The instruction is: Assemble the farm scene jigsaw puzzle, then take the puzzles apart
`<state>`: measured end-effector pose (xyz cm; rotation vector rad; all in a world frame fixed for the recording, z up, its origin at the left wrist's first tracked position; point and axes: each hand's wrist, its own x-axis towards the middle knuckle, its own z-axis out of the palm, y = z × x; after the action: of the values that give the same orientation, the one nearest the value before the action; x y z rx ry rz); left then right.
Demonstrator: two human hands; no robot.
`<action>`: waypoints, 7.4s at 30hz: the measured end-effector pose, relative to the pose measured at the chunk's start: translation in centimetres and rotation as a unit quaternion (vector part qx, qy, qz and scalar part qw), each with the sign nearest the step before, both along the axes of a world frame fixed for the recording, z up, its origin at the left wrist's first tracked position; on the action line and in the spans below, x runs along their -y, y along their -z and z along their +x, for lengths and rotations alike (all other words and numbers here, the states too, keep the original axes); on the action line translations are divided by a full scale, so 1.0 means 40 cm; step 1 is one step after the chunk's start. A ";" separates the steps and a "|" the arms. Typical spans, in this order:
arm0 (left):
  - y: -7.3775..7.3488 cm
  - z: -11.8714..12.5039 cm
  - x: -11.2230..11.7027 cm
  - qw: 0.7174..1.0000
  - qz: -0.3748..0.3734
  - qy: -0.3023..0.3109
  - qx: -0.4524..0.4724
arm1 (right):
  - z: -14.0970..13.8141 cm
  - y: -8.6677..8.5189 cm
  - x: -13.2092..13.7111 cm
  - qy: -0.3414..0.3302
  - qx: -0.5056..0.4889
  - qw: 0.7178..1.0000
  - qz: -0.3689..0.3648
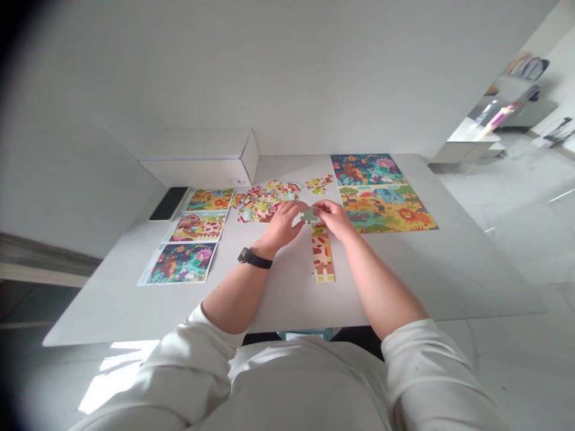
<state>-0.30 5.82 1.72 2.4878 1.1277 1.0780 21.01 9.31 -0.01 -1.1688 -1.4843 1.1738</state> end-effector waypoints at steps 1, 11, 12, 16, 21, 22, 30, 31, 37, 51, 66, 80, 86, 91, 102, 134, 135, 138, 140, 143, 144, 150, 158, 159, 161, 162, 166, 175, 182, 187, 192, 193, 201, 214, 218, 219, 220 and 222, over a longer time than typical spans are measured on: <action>-0.001 -0.001 0.000 1.000 -0.002 0.000 -0.001 | 0.000 0.001 0.000 -0.001 0.003 1.000 -0.001; 0.042 -0.042 -0.037 0.998 -0.043 -0.046 0.002 | 0.016 -0.011 0.008 0.108 0.241 0.959 0.100; 0.050 -0.044 -0.042 0.998 -0.050 -0.043 -0.004 | 0.016 -0.014 0.011 0.102 0.260 0.954 0.107; 0.073 -0.044 -0.052 0.997 -0.067 -0.022 -0.034 | 0.013 -0.020 0.022 0.060 0.343 0.926 0.146; 0.082 -0.043 -0.055 0.996 -0.073 -0.020 -0.050 | 0.007 -0.020 0.028 0.020 0.409 0.900 0.150; 0.084 -0.043 -0.057 0.996 -0.072 -0.019 -0.051 | 0.005 -0.020 0.029 0.014 0.414 0.898 0.147; 0.084 -0.042 -0.056 0.996 -0.060 -0.012 -0.068 | 0.003 -0.021 0.031 -0.001 0.430 0.893 0.129; 0.083 -0.041 -0.055 0.996 -0.059 -0.013 -0.071 | 0.003 -0.021 0.031 -0.001 0.429 0.894 0.129; 0.075 -0.035 -0.050 0.995 -0.060 -0.012 -0.081 | 0.005 -0.016 0.031 -0.002 0.428 0.895 0.127; 0.039 -0.030 -0.033 0.984 -0.073 -0.032 -0.162 | 0.002 -0.013 0.036 -0.002 0.461 0.873 0.156; 0.005 0.005 0.018 0.971 -0.087 -0.077 -0.208 | 0.001 -0.007 0.038 -0.002 0.464 0.870 0.166; 0.016 -0.010 -0.004 0.979 -0.098 -0.117 -0.132 | -0.028 -0.025 0.064 -0.042 0.506 0.844 0.172; -0.018 -0.076 -0.029 0.965 -0.090 -0.246 -0.009 | -0.006 -0.012 0.047 -0.029 0.498 0.848 0.178; -0.038 -0.130 -0.042 0.950 -0.060 -0.305 0.020 | 0.019 0.003 0.028 -0.019 0.475 0.861 0.181; -0.029 -0.149 -0.046 0.938 -0.072 -0.337 -0.037 | 0.019 0.004 0.022 0.040 0.416 0.884 0.211; -0.045 -0.091 -0.212 0.948 -0.120 -0.227 -0.187 | 0.007 0.004 -0.025 0.183 0.216 0.932 0.226; -0.048 -0.090 -0.233 0.949 -0.120 -0.205 -0.206 | 0.008 0.003 -0.025 0.186 0.217 0.932 0.225; -0.054 -0.088 -0.281 0.944 -0.129 -0.165 -0.254 | 0.009 0.005 -0.026 0.190 0.218 0.929 0.229; -0.055 -0.088 -0.303 0.940 -0.143 -0.153 -0.270 | 0.010 0.008 -0.026 0.194 0.221 0.927 0.232; -0.057 -0.091 -0.331 0.937 -0.149 -0.117 -0.294 | 0.009 0.010 -0.026 0.196 0.231 0.924 0.231; -0.057 -0.093 -0.338 0.935 -0.147 -0.102 -0.305 | 0.008 0.010 -0.025 0.196 0.234 0.924 0.232; -0.068 -0.103 -0.363 0.935 -0.140 -0.025 -0.326 | 0.006 0.007 -0.024 0.201 0.219 0.928 0.224; -0.080 -0.096 -0.372 0.936 -0.139 -0.009 -0.325 | 0.010 0.013 -0.026 0.209 0.221 0.926 0.224; -0.083 -0.096 -0.371 0.938 -0.135 -0.015 -0.318 | 0.011 0.014 -0.027 0.209 0.228 0.924 0.223; -0.091 -0.100 -0.365 0.948 -0.133 -0.026 -0.288 | 0.013 0.018 -0.029 0.208 0.236 0.922 0.228; -0.097 -0.103 -0.359 0.954 -0.137 -0.031 -0.264 | 0.015 0.020 -0.030 0.208 0.234 0.921 0.234; -0.111 -0.126 -0.314 0.980 -0.179 -0.051 -0.072 | 0.020 0.036 -0.040 0.214 0.195 0.919 0.269; -0.040 -0.109 -0.066 0.824 -0.336 -0.095 0.447 | -0.002 0.004 -0.013 0.150 0.133 0.947 0.252; 0.004 -0.060 -0.009 0.796 -0.337 -0.075 0.497 | -0.057 -0.039 0.070 0.027 0.134 0.983 0.123; 0.016 -0.041 -0.010 0.820 -0.317 -0.062 0.473 | -0.077 -0.037 0.081 -0.025 0.071 0.997 0.020; 0.030 -0.057 -0.018 0.854 -0.257 -0.084 0.445 | -0.066 -0.032 0.069 -0.002 0.031 0.999 -0.005; 0.029 -0.064 -0.019 0.871 -0.226 -0.093 0.427 | -0.064 -0.030 0.067 0.005 0.025 1.000 -0.009; 0.006 -0.082 0.007 0.991 0.020 -0.038 0.124 | -0.060 -0.018 0.055 0.020 0.022 0.999 -0.012; 0.026 -0.088 0.004 0.997 -0.027 -0.050 0.058 | -0.041 -0.006 0.053 0.053 0.116 0.990 0.062; 0.045 -0.093 -0.009 0.994 -0.074 -0.075 0.017 | -0.018 -0.010 0.042 0.102 0.167 0.976 0.093; 0.050 -0.093 -0.014 0.993 -0.083 -0.079 0.006 | -0.015 -0.010 0.039 0.106 0.176 0.974 0.094; 0.056 -0.092 -0.019 0.992 -0.090 -0.083 -0.004 | -0.012 -0.010 0.037 0.108 0.185 0.972 0.094; 0.066 -0.090 -0.027 0.991 -0.097 -0.095 -0.022 | -0.010 -0.008 0.035 0.109 0.205 0.968 0.097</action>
<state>-3.88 6.90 -0.91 2.3015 1.4335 0.9130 20.60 7.91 0.31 -1.4528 -1.6774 0.6437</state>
